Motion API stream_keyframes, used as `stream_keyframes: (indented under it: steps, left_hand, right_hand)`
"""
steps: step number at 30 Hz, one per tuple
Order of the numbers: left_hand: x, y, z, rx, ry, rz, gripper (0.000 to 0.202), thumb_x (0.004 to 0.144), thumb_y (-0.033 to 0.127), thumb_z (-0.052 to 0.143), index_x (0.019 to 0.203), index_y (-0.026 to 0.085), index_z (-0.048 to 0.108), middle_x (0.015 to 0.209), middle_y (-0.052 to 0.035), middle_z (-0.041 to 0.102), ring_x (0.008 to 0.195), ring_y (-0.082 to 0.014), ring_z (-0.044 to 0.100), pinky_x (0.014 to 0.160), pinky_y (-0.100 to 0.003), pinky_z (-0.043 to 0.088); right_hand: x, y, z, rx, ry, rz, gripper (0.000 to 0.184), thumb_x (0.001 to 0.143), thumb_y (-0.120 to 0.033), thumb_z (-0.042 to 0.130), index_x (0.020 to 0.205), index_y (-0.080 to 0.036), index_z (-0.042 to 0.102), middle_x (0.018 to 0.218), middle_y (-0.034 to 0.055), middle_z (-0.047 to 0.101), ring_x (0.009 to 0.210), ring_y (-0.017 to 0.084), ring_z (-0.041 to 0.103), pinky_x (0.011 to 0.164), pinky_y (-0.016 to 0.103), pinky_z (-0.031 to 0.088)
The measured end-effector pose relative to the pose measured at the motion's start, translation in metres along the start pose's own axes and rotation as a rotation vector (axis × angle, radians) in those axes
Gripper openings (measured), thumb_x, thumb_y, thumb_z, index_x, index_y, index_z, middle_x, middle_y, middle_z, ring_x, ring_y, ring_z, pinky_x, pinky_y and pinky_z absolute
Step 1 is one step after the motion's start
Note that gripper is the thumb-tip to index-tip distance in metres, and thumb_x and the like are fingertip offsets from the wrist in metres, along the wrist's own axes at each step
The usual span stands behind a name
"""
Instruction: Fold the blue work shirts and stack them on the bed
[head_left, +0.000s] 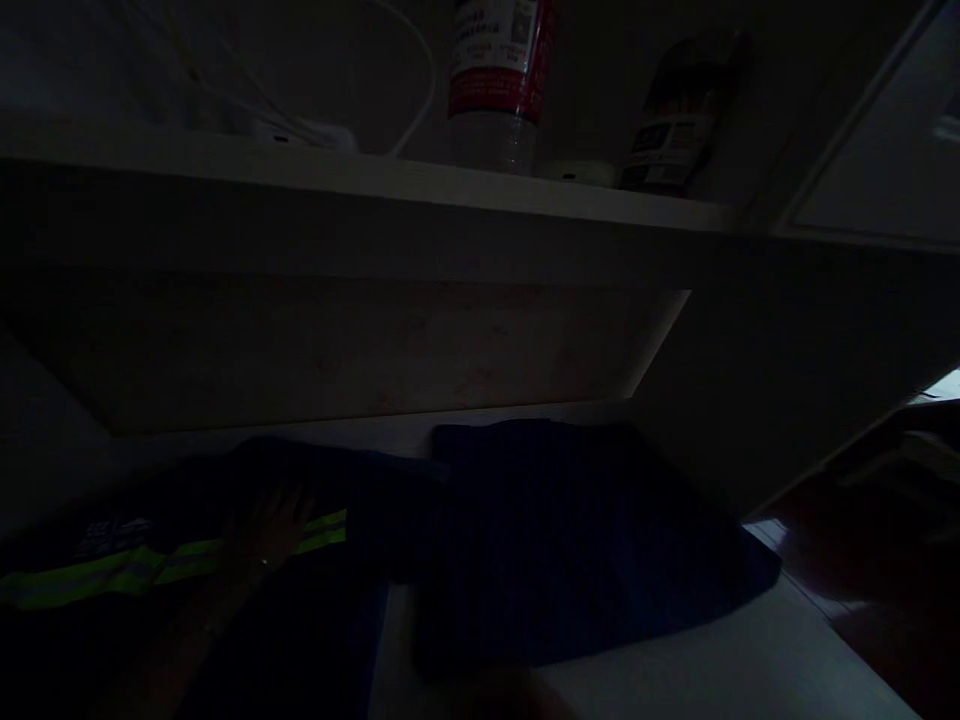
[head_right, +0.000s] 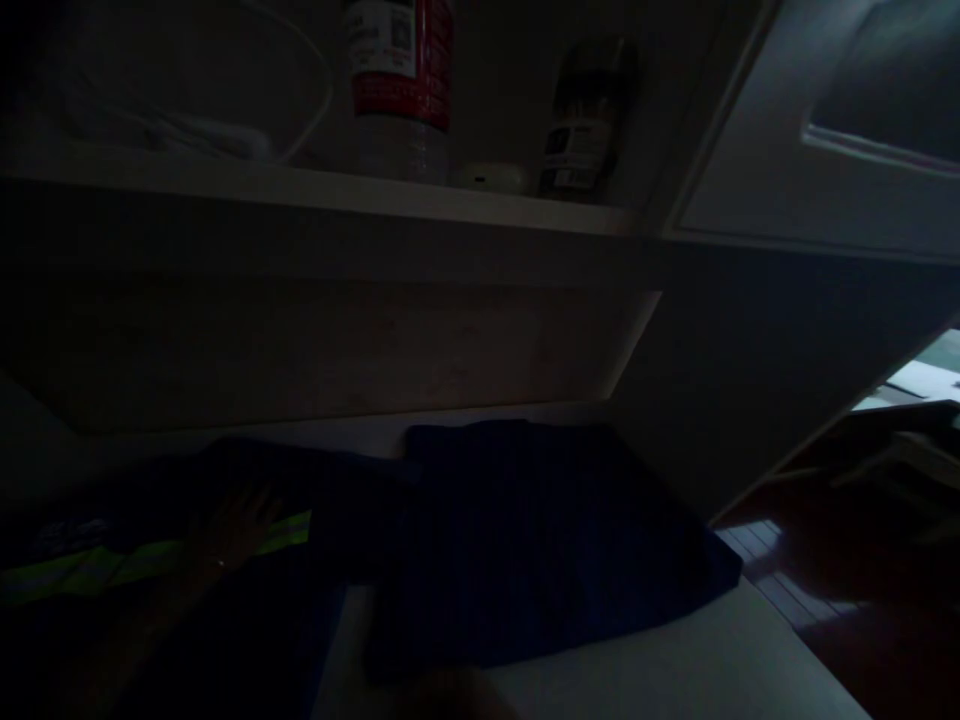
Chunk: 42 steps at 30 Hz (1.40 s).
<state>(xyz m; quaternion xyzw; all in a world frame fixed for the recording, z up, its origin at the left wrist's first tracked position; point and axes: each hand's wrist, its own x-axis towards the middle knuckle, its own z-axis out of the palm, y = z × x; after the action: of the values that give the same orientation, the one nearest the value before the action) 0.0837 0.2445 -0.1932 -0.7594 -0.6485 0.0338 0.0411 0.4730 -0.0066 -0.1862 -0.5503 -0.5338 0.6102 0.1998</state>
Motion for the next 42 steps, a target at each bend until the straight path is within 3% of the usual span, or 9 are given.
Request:
stream_keyframes:
  steps: [5,8,13,15,20,27,32,36,42]
  left_hand:
    - [-0.011,0.065,-0.044,-0.468,0.237,0.077,0.038,0.09,0.033,0.037,0.11,0.018,0.066,0.117,-0.0112,0.067,0.109,-0.0244,0.061,0.103,-0.042,0.044]
    - [-0.022,0.126,-0.082,-0.753,0.249,0.22,0.031,0.091,0.034,0.041,0.104,0.021,0.065,0.109,-0.0066,0.069,0.104,-0.0208,0.064,0.099,-0.039,0.048]
    - [-0.076,0.225,-0.096,-0.758,0.122,0.413,0.035,0.093,0.033,0.044,0.121,0.022,0.061,0.125,-0.0082,0.065,0.115,-0.0209,0.061,0.101,-0.038,0.05]
    - [-0.106,0.251,-0.074,-0.583,0.105,0.575,0.038,0.091,0.031,0.048,0.127,0.03,0.06,0.137,-0.0036,0.059,0.127,-0.0267,0.053,0.109,-0.048,0.042]
    - [-0.148,0.253,-0.034,-0.508,0.039,0.262,0.041,0.093,0.04,0.043,0.13,0.034,0.059,0.141,-0.0018,0.055,0.129,-0.0284,0.052,0.107,-0.05,0.043]
    - [-0.106,0.216,-0.057,-0.714,-0.219,-0.018,0.057,0.091,0.039,0.044,0.14,0.008,0.046,0.145,-0.0177,0.048,0.135,-0.0251,0.045,0.112,-0.035,0.033]
    - [-0.077,0.228,-0.065,-0.872,-0.268,-0.117,0.047,0.092,0.035,0.045,0.133,0.012,0.052,0.137,-0.0147,0.058,0.121,-0.0182,0.059,0.097,-0.025,0.044]
    - [-0.073,0.244,-0.078,-0.785,-0.213,-0.046,0.041,0.087,0.034,0.055,0.123,0.014,0.059,0.13,-0.0148,0.063,0.119,-0.0222,0.06,0.099,-0.029,0.042]
    - [-0.049,0.257,-0.078,-0.656,-0.188,0.01,0.047,0.084,0.033,0.058,0.125,0.011,0.057,0.13,-0.0185,0.062,0.12,-0.0246,0.058,0.1,-0.03,0.042]
  right_hand:
    - [0.03,-0.059,-0.093,-0.008,0.301,-0.161,0.047,0.084,-0.052,0.057,0.119,-0.021,0.063,0.097,0.0075,0.068,0.079,0.02,0.065,0.073,0.035,0.053]
    - [0.081,-0.094,-0.16,-0.448,0.655,-0.248,0.049,0.086,-0.03,0.056,0.132,-0.016,0.051,0.136,0.016,0.051,0.117,0.024,0.056,0.096,0.036,0.046]
    - [0.145,-0.112,-0.203,-1.039,0.625,-0.03,0.064,0.092,-0.031,0.046,0.151,-0.018,0.025,0.154,0.0205,0.027,0.116,0.032,0.059,0.089,0.042,0.05]
    - [0.155,-0.106,-0.2,-1.083,0.607,-0.01,0.059,0.093,-0.028,0.044,0.149,-0.024,0.029,0.151,0.019,0.034,0.104,0.032,0.065,0.081,0.044,0.053]
    - [0.142,-0.079,-0.193,-1.112,0.651,-0.022,0.042,0.095,-0.019,0.034,0.134,-0.028,0.048,0.135,0.0139,0.05,0.095,0.025,0.068,0.075,0.037,0.051]
    - [0.12,-0.07,-0.188,-1.139,0.683,0.045,0.045,0.098,-0.026,0.031,0.141,-0.019,0.04,0.138,0.0197,0.046,0.104,0.027,0.063,0.079,0.037,0.051]
    - [0.092,-0.063,-0.139,-1.203,0.636,0.005,0.048,0.098,-0.028,0.032,0.144,-0.019,0.043,0.149,0.0171,0.04,0.133,0.035,0.041,0.106,0.054,0.033]
    - [0.031,-0.013,-0.086,-1.207,0.541,-0.17,0.05,0.101,-0.039,0.027,0.149,-0.028,0.035,0.158,0.0074,0.028,0.144,0.031,0.024,0.112,0.063,0.016]
    - [-0.036,0.056,-0.038,-1.134,0.736,-0.256,0.049,0.101,-0.045,0.029,0.15,-0.039,0.028,0.157,0.0017,0.028,0.142,0.025,0.031,0.115,0.056,0.019]
